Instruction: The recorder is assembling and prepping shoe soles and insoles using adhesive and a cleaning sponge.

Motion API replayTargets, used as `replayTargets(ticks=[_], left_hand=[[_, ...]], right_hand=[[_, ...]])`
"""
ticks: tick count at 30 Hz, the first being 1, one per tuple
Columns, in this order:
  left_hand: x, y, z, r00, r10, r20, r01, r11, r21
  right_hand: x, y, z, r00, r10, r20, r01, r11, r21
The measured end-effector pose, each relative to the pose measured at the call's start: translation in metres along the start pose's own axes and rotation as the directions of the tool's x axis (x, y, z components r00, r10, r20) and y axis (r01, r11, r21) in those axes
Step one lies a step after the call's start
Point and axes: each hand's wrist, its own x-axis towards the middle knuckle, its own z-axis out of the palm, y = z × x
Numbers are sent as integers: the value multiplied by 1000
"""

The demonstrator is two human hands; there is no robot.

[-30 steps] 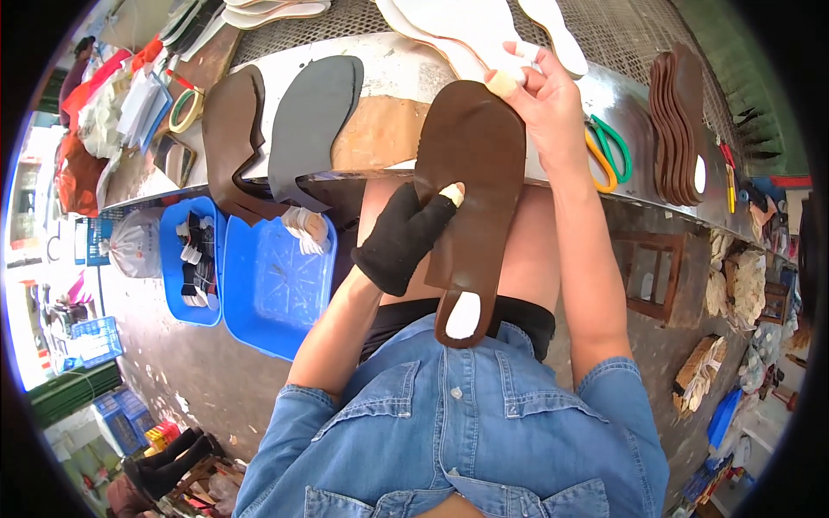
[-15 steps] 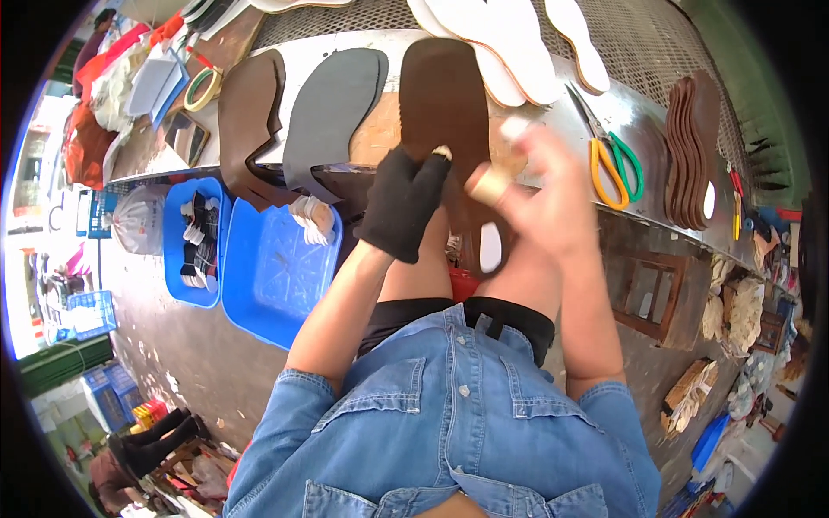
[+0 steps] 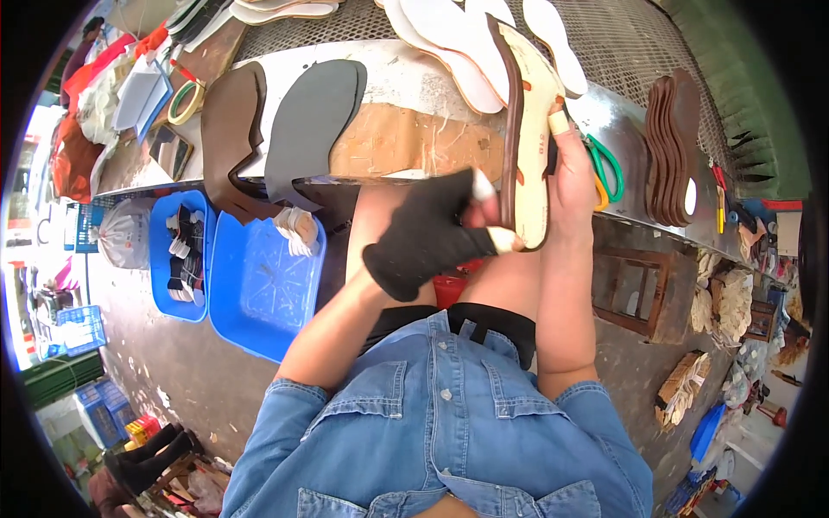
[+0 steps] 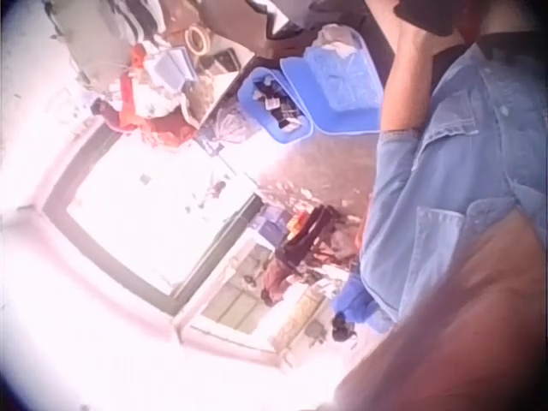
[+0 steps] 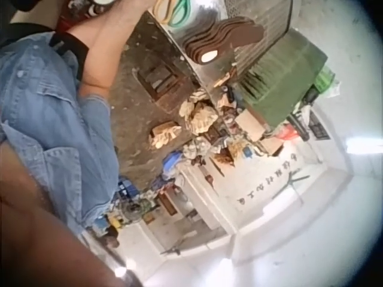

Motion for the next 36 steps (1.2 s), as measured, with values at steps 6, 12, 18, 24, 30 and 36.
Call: replayTargets(ticks=[6, 12, 18, 24, 30, 36], left_hand=[[19, 9, -9, 1000, -1, 19, 8, 923, -385], [36, 28, -28, 992, -54, -118, 46, 996, -72], [14, 4, -28, 994, -60, -92, 43, 983, -178], [11, 7, -25, 989, -24, -146, 1, 988, -156], [12, 4, -24, 975, 111, -195, -144, 976, -166], [12, 3, -16, 986, 58, -158, -96, 965, -245]], right_hand=[[-30, 7, 26, 959, 209, 194, -203, 978, -48], [-41, 6, 37, 986, 159, 38, -152, 977, -152], [-39, 1, 29, 997, -9, 81, 33, 953, -301], [-50, -2, 25, 976, 74, 204, 64, 801, -595], [-58, -6, 18, 952, 185, 242, 5, 785, -619], [-57, -1, 15, 973, 155, 171, -38, 839, -543]])
